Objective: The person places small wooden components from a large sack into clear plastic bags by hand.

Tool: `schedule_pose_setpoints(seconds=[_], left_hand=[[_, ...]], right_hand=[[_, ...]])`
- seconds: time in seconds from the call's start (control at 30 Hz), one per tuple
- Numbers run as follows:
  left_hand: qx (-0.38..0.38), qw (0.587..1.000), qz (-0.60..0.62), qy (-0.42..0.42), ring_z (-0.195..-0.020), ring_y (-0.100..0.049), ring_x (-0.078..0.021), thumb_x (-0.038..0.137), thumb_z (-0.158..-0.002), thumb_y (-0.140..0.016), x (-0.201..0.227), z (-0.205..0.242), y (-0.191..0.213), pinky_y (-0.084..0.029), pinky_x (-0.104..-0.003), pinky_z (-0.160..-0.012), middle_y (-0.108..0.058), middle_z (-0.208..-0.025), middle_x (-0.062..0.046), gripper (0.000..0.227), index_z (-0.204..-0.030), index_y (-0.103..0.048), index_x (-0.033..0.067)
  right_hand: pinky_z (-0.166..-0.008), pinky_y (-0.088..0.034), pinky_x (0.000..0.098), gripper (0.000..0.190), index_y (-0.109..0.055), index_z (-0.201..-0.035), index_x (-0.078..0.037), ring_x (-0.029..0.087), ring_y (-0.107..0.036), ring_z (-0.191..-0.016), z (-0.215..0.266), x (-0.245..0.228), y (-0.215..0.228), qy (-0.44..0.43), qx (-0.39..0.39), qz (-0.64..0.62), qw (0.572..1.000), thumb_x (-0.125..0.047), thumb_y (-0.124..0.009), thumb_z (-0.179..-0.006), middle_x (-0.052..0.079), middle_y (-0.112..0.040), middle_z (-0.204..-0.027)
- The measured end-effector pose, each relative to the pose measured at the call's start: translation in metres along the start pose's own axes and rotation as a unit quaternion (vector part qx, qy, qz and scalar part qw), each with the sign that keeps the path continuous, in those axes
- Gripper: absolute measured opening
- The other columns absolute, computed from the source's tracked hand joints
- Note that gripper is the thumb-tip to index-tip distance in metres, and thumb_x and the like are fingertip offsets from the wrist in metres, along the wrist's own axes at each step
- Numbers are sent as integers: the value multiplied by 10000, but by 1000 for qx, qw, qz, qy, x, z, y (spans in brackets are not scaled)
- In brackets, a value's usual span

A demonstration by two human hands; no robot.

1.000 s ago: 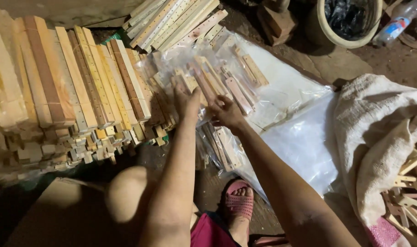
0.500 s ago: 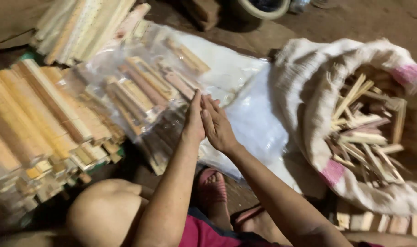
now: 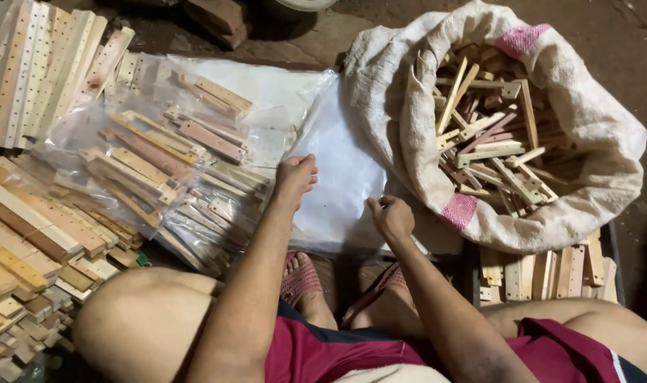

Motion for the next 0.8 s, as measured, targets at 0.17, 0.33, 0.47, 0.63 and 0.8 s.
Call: schedule_pose_setpoints(seconds=[0.17,0.33,0.47,0.63,0.8], left_hand=[[6,998,-43,-40,-636,-656,-178,342,-897,-648,10,21,-11,-582,-305,-616,-684,-774,-102,347,-1065,-719,46],[-6,990,-125,-57,-562,-648,-174,394,-876,-667,7,23,-27,-565,-309,-549,-667,-636,-44,289,-930,-753,123],[-127,960,-229,-104,-1025,-697,-245,587,-855,-698,47,91,-42,-578,-414,-872,-728,-1034,-101,609,-1229,-700,106],[-245,903,-187,-301,-1477,-330,-511,536,-786,-790,125,182,-58,-256,-604,-1247,-392,-1540,-379,1070,-1536,-332,-74],[-408,873,-34,-266,-935,-674,-138,222,-787,-898,147,211,-79,-583,-291,-929,-700,-934,-83,772,-1438,-535,23]], right_hand=[[-841,-595,501,232,-813,-1024,-246,378,-749,-978,10,-6,40,4,23,-18,1000,-422,-683,-945,103,-788,-888],[-863,-581,519,273,-804,-980,-303,387,-734,-992,22,-7,86,20,65,-26,997,-490,-606,-974,126,-775,-861],[-713,-579,395,225,-808,-976,-207,266,-723,-820,43,-25,149,77,86,-184,976,-390,-677,-987,93,-756,-772],[-579,-610,251,258,-726,-895,1,163,-709,-635,65,-54,231,103,22,-483,869,-238,-747,-990,64,-655,-687],[-472,-402,165,366,-656,-796,-43,57,-464,-483,62,-54,303,239,41,-505,828,-272,-705,-1078,-11,-436,-549]])
Point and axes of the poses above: each hand's wrist, its own z-axis away from the middle knuckle, its own y-axis out of the back of the hand, x = y × z, the point moved 1 cm from there along -z, towards the middle knuckle
